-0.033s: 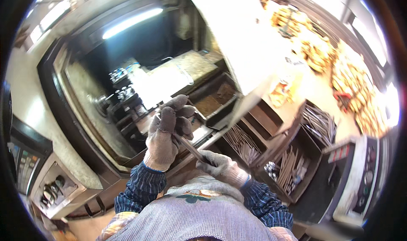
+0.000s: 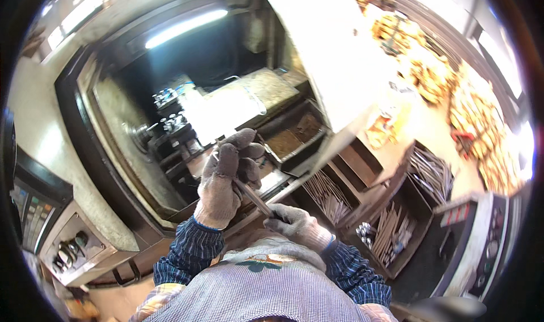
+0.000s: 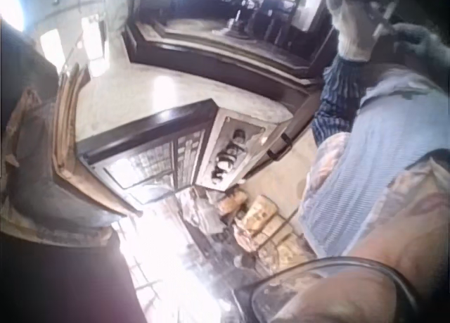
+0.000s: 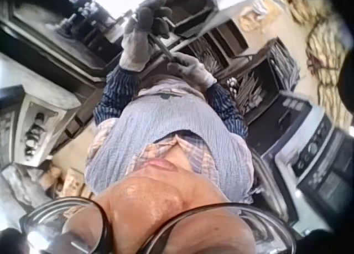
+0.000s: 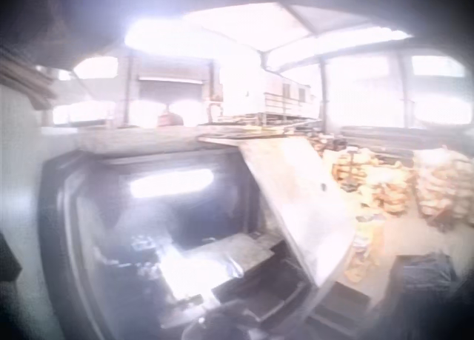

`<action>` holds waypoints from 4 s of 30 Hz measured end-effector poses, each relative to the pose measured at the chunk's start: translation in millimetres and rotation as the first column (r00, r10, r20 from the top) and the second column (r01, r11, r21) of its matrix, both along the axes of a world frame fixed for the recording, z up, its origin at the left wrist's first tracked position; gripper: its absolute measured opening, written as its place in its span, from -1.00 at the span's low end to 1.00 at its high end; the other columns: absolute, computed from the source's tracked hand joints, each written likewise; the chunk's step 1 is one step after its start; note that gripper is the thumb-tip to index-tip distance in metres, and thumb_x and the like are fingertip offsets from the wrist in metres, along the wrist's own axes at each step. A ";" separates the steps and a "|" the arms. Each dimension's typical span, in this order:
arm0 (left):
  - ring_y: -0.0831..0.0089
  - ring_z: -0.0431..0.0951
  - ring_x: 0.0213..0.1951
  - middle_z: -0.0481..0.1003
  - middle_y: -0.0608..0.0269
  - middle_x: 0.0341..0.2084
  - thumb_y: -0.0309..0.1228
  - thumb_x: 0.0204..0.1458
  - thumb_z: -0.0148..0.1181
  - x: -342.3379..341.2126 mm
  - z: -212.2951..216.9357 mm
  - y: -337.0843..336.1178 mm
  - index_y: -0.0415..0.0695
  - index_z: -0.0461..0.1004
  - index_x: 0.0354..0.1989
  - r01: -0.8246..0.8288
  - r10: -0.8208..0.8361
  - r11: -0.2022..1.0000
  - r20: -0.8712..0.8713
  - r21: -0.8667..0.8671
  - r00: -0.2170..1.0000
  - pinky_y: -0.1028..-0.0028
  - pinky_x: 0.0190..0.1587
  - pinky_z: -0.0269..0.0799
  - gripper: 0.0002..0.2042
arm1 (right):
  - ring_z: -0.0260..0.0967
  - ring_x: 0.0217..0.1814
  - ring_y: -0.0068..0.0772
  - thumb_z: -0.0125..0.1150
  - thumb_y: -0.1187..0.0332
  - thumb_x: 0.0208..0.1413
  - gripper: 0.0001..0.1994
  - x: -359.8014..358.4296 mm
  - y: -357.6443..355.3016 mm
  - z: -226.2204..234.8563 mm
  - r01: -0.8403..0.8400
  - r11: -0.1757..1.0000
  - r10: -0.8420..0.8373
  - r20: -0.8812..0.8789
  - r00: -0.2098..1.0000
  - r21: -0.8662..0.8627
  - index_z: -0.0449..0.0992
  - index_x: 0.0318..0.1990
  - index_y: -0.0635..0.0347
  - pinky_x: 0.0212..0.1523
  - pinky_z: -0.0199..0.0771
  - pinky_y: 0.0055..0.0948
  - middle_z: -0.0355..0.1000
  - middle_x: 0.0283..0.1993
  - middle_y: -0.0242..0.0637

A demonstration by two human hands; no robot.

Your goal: The person operates a metal lathe, repeatedly loading cylindrical metal rods into the chuck, machining them, and then removing the finished pieces. They place the completed rods into a nearby bin and occasionally use a micrometer to measure the diameter of the parts.

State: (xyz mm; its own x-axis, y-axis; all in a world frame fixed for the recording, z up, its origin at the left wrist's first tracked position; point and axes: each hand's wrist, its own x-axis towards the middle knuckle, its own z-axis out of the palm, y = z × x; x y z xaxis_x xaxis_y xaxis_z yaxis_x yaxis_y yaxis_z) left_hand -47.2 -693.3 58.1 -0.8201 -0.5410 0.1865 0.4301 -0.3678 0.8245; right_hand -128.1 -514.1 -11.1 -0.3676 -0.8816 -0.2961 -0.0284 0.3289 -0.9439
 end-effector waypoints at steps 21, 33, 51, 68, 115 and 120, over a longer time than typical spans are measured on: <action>-0.09 0.13 0.40 0.35 0.06 0.30 -0.01 0.21 0.01 2.9 -108.0 -424.6 0.16 0.48 0.23 0.584 0.823 0.567 0.366 -0.581 -0.434 -0.21 0.44 -0.25 -0.55 | 0.33 -0.39 -0.69 0.32 0.16 0.28 -0.67 -175.0 -63.3 -81.3 0.093 0.975 -0.092 -0.018 0.996 0.200 0.67 -0.06 0.28 -0.36 0.37 -0.59 0.53 -0.40 -0.47; 0.18 0.60 -0.01 0.62 0.10 -0.04 -0.34 0.06 0.11 -77.7 -100.4 -433.3 0.02 0.55 0.12 0.759 0.701 0.391 0.703 -0.520 0.120 0.21 0.06 0.49 -0.60 | 0.43 -0.30 -0.59 0.34 0.04 0.23 -0.59 -201.7 -77.2 -102.0 0.037 0.927 -0.062 0.054 0.997 0.373 0.67 -0.03 0.23 -0.21 0.48 -0.50 0.60 -0.33 -0.34; 0.29 0.69 -0.14 0.59 -0.09 0.00 -0.64 0.09 0.29 -3.0 57.5 -133.1 -0.45 0.45 0.15 -0.476 0.748 0.083 -0.262 -0.875 0.610 0.44 -0.14 0.64 -0.58 | 0.32 -0.54 -0.72 0.18 0.31 0.32 -0.79 -166.3 -257.9 -83.3 0.031 0.983 -0.044 -0.063 0.997 -0.183 0.71 -0.08 0.15 -0.58 0.30 -0.61 0.55 -0.43 -0.50; 0.65 0.40 -0.39 0.44 0.20 -0.18 -0.23 0.36 -0.04 302.3 39.8 33.8 -0.38 0.29 0.32 -0.707 0.954 -0.194 0.037 -0.680 -0.297 0.66 -0.37 0.29 -0.49 | 0.58 -0.32 -0.25 0.27 -0.24 0.12 -0.52 -106.1 -512.2 -5.4 -0.503 0.839 0.387 -0.877 0.284 0.208 0.72 -0.22 -0.01 -0.20 0.56 -0.31 0.62 -0.39 -0.25; -0.05 0.59 0.02 0.47 -0.27 0.07 -0.41 0.31 0.08 258.7 -21.8 -45.3 -0.47 0.39 0.19 -0.258 0.723 -0.685 -0.590 -0.681 -0.361 0.16 0.03 0.61 -0.61 | 0.56 0.10 -0.03 0.22 0.29 0.12 -0.53 12.7 -601.4 -10.0 -0.555 0.546 0.710 -0.698 -0.091 0.628 0.43 0.20 0.19 0.03 0.58 -0.14 0.58 0.05 -0.08; -0.06 0.56 0.07 0.45 -0.28 0.09 -0.32 0.31 0.08 269.7 -26.0 -32.5 -0.48 0.36 0.22 -0.089 0.760 -0.571 -0.484 -0.816 -0.434 0.14 0.12 0.58 -0.54 | 0.60 0.05 -0.01 0.24 0.32 0.08 -0.55 20.9 -604.3 -8.1 -0.303 0.727 0.673 -0.727 0.135 0.616 0.52 0.13 0.31 0.04 0.61 -0.15 0.58 0.08 0.00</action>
State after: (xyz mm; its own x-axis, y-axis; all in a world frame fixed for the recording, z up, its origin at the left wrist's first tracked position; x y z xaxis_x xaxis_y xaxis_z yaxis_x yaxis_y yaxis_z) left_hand 222.6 -725.9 32.1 0.2372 -0.3722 0.8973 -0.8929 0.2804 0.3523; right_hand -107.2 -1118.4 -19.2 -0.0616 -0.9289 -0.3652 -0.9940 0.0905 -0.0623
